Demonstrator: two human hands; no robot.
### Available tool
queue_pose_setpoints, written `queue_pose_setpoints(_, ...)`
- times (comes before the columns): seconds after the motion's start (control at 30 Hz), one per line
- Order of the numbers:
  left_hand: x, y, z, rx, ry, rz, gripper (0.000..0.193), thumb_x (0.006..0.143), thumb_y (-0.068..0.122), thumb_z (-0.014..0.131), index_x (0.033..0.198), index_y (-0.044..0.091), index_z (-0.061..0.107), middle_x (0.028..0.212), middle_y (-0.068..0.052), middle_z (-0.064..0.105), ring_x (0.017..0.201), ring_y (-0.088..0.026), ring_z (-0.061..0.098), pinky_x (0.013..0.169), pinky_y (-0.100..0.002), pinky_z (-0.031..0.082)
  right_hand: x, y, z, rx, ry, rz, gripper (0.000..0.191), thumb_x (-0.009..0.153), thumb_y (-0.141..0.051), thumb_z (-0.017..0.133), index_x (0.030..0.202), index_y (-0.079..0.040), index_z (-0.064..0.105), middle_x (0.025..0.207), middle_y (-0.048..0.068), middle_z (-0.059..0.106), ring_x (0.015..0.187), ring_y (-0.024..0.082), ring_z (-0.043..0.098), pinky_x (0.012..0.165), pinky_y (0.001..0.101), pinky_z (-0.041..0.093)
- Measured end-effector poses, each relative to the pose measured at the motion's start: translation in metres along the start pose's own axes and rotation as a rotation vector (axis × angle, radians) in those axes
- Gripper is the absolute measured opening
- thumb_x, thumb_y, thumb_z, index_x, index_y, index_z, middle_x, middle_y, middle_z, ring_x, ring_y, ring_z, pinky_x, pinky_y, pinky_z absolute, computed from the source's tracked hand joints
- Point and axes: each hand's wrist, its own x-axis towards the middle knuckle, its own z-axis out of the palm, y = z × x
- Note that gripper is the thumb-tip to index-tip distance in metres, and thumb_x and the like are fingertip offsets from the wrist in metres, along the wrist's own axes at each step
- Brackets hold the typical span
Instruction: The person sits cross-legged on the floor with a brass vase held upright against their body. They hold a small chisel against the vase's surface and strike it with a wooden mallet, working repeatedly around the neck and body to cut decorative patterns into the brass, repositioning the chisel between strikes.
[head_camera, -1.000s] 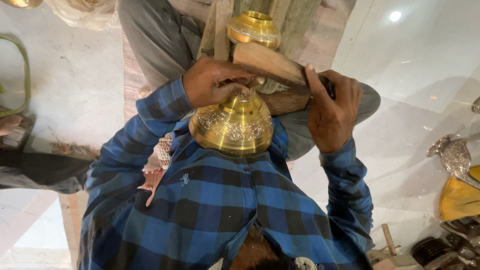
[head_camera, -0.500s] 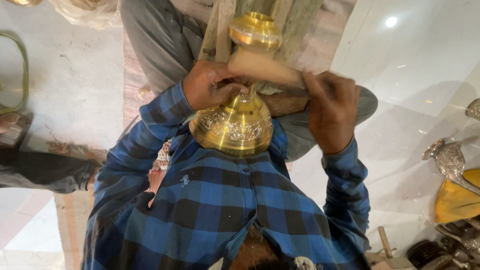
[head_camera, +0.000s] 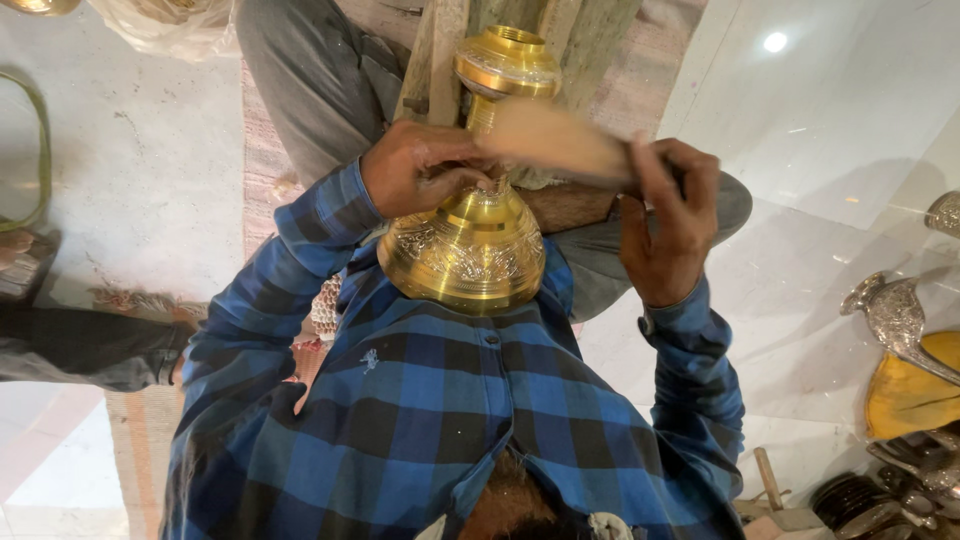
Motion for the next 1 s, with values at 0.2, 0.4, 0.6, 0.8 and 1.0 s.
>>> queue_pose_setpoints(0.2,-0.002,0.000,0.004,0.030,0.045,-0.049,0.041,0.093,-0.002,0.073,0.133,0.005,0.066,0.109,-0.013,0.077,0.097,-0.023,0.079,0.085,-0.032,0.064,0.012,-0.009,0.000,-0.347,-0.033,-0.178,0.048,0.086,0.012,0.070,0.131,-0.006,0.069,0.116,0.008,0.058,0.097,0.026,0.055,0.080,0.0428,0.046)
queue_pose_setpoints(0.4,-0.007,-0.004,0.008,0.187,0.081,-0.111,0.031,0.091,0.009,0.083,0.120,0.003,0.073,0.097,-0.015,0.078,0.085,-0.024,0.076,0.073,-0.034,0.061,0.010,0.003,-0.001,-0.298,-0.148,-0.151,0.062,0.091,0.011,0.068,0.147,-0.014,0.062,0.122,0.010,0.062,0.108,0.029,0.057,0.094,0.0445,0.045)
queue_pose_setpoints(0.6,-0.023,-0.033,0.024,-0.310,0.431,-0.319,0.033,0.100,0.002,0.070,0.133,0.003,0.065,0.091,-0.015,0.078,0.059,-0.017,0.068,0.051,-0.031,0.062,-0.021,0.031,0.017,-0.014,-0.050,0.083,0.075,0.093,0.012,0.060,0.162,-0.013,0.045,0.130,0.012,0.059,0.112,0.022,0.061,0.099,0.0371,0.056)
queue_pose_setpoints(0.8,-0.057,-0.068,0.023,-0.427,0.910,-0.297,0.035,0.098,0.003,0.069,0.129,0.001,0.055,0.124,-0.008,0.069,0.092,-0.020,0.077,0.070,-0.035,0.070,-0.081,0.047,0.075,0.874,0.145,0.641,0.049,0.096,0.004,0.066,0.144,-0.001,0.053,0.118,0.007,0.066,0.107,0.016,0.063,0.096,0.0301,0.054)
queue_pose_setpoints(1.0,-0.086,-0.070,0.042,-0.626,0.949,-0.444,0.043,0.103,0.010,0.073,0.141,0.001,0.056,0.099,-0.007,0.072,0.084,-0.015,0.070,0.070,-0.029,0.063,-0.129,0.040,0.128,1.168,0.175,0.978,0.044,0.096,-0.003,0.070,0.138,0.000,0.056,0.112,0.007,0.066,0.102,0.018,0.061,0.091,0.0330,0.049)
